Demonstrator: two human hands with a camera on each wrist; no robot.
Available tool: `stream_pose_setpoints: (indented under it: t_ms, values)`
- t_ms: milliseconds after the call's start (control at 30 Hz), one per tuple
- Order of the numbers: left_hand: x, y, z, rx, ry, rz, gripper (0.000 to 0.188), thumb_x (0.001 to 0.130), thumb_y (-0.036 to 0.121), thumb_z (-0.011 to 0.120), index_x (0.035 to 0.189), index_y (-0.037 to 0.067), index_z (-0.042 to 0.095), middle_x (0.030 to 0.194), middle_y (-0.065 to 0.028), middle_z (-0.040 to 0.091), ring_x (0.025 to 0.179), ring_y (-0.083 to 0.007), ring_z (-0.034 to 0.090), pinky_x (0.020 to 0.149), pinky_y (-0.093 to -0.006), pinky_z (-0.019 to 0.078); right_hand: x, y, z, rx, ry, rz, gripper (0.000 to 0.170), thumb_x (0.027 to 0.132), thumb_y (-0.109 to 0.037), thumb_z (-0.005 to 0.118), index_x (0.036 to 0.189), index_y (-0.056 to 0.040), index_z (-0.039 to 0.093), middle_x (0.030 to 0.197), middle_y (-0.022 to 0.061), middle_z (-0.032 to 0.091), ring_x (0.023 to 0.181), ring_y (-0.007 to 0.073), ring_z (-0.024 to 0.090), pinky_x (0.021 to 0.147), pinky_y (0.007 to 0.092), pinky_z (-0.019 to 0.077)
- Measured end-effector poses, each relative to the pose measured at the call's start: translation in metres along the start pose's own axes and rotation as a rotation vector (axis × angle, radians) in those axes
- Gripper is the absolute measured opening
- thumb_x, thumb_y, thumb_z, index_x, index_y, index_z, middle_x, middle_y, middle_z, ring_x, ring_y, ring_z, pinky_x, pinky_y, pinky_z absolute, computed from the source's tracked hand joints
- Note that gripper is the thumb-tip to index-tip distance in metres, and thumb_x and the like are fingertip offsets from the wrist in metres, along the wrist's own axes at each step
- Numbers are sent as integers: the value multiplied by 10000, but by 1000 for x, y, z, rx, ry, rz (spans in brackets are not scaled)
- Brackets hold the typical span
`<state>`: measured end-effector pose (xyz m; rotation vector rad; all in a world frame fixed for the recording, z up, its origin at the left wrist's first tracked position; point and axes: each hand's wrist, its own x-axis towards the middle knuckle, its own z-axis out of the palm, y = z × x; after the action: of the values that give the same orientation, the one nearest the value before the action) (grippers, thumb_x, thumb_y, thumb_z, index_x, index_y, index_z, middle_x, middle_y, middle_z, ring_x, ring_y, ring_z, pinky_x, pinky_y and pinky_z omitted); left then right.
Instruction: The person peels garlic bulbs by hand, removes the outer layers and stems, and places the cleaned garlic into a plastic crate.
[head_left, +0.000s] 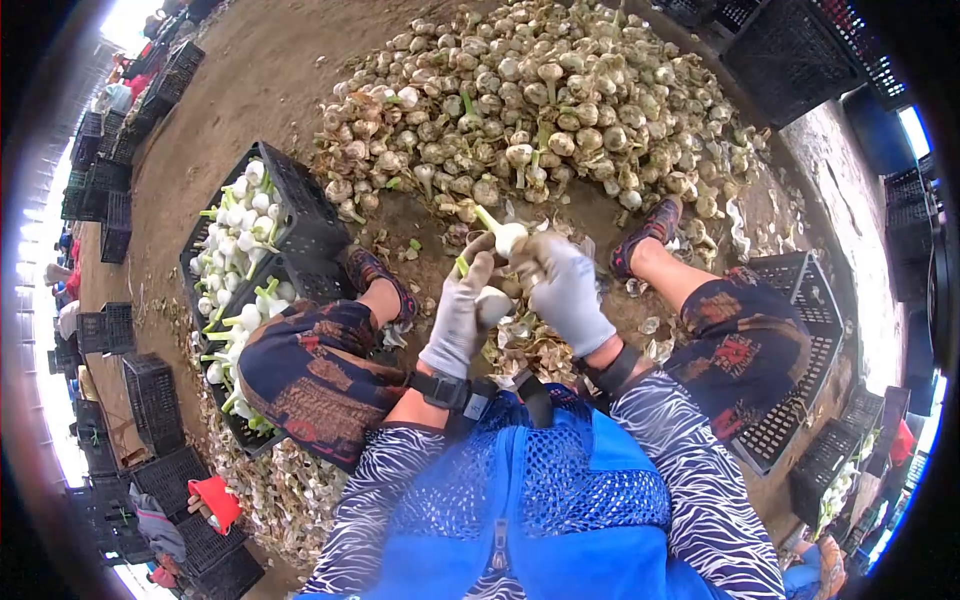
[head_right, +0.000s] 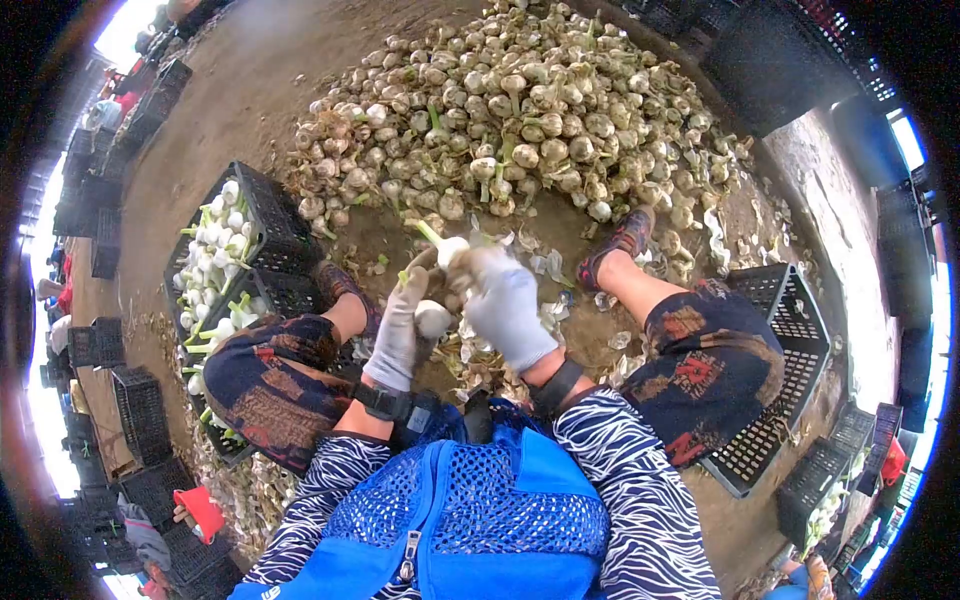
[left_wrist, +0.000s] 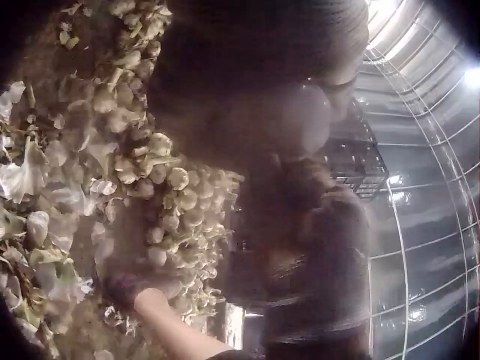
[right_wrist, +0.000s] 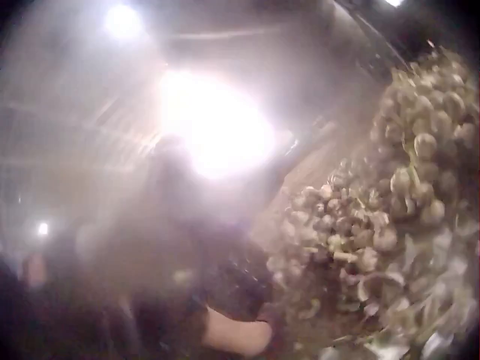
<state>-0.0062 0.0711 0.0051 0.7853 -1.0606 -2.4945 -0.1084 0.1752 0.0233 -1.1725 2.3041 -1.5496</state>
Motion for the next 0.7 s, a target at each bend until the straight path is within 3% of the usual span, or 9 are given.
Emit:
stream_pose_setpoints:
  t_ms: [133,267,300,333,400,533,600,633,700]
  values:
    - [16,-11,-20,-216,26,-168,449,904,382,618,1206,66,515,983,-50,626,750,-154,641,637,-246,540,-4,-1,10,-16,-257,-31,152,758,-53,608,905,-84,629,851,124,632,820,333,617,716,398,492]
    - [16,-7,-26,-37,135,-230,286,933,244,576,1130,36,563,983,-73,634,794,-173,646,690,-293,562,14,23,0,503,-432,491,119,856,-110,620,906,-5,646,836,76,674,757,170,646,672,307,506]
    - [14,-2,-16,-149,104,-210,300,936,225,566,1163,28,557,1014,-86,631,834,-175,641,707,-291,560,17,28,-3,659,-407,572,166,893,-137,613,928,24,637,808,65,670,733,116,634,638,268,507]
    - [18,-9,-15,-261,79,-177,292,904,292,608,1094,72,575,898,-54,648,750,-162,643,605,-316,555,18,31,-6,910,-332,715,169,924,-142,577,975,13,621,833,85,664,719,140,636,630,271,517]
    - [25,-13,-17,-352,118,-141,287,896,241,605,1131,77,574,952,-70,652,782,-184,647,640,-330,557,22,49,-5,1307,-98,849,162,942,-127,539,1016,6,595,850,94,651,694,174,634,613,294,534]
    - [28,-18,-34,-515,53,-206,413,863,201,582,1257,90,533,1049,-93,662,812,-227,658,653,-369,545,18,130,6,991,65,993,181,919,-155,541,1053,-46,596,842,115,650,750,240,645,671,367,542]
    - [29,-17,-34,-541,99,-215,399,863,186,572,1242,66,536,1037,-108,660,791,-234,662,618,-360,551,29,142,13,-411,-160,407,296,850,-171,579,1131,-79,588,937,160,649,825,346,638,742,412,514]
    - [31,-18,-36,-564,141,-226,386,863,172,562,1226,43,540,1025,-123,658,769,-240,667,583,-351,557,27,144,15,-541,-261,645,442,786,-204,616,1210,-94,559,1074,208,608,960,414,585,835,430,475]
    - [34,-18,-37,-575,173,-243,357,919,287,545,1201,69,554,1047,-110,659,807,-240,669,611,-354,564,32,167,32,-493,-195,623,465,784,-223,630,1223,-92,553,1122,212,586,1000,405,572,852,428,468]
